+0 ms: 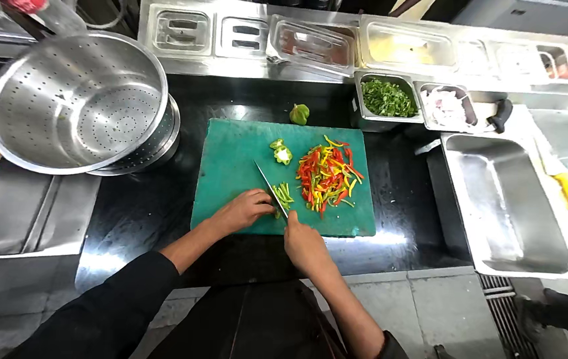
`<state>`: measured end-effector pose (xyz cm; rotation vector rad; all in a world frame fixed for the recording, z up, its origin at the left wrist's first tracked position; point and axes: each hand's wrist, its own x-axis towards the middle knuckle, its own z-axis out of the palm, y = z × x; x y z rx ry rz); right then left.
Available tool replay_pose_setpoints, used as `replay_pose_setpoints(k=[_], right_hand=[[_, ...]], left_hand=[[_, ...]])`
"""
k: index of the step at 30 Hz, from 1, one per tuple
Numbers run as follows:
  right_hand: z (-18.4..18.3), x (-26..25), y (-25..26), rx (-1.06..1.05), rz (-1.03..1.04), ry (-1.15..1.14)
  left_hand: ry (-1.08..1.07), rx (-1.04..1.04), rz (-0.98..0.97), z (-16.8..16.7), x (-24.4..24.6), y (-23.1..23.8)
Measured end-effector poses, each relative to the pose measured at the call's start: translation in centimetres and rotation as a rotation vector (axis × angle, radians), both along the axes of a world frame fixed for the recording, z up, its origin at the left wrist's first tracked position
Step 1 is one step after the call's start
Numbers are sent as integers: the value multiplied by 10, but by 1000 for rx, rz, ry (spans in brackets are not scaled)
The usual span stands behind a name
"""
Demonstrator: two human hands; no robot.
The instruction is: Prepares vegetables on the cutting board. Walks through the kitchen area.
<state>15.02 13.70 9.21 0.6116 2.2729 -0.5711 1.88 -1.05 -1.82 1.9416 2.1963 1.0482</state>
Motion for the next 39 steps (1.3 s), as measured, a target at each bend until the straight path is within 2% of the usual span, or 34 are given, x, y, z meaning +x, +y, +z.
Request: replay_pose_setpoints(k=[8,11,15,22,25,30,39], right_hand=[[18,10,-7,-11,4,-93],[13,11,-11,-3,-8,-103],[-15,4,-12,31,-44,13],[-20,13,16,-40,-38,43],[-13,19,9,-36,-48,12],[-18,21,-9,18,-22,1],[27,29,-20,29,44,-74]], left_hand=[[-21,42,-4,-7,-1,-4],[-23,46,-22,-8,-2,-4],[-32,18,-24,-8,-2,-4],[-80,30,83,-1,2,-16],[-127,4,91,2,3,-20],[-73,-43,151,6,0,-18],[1,-202,61,22,-6,-10]])
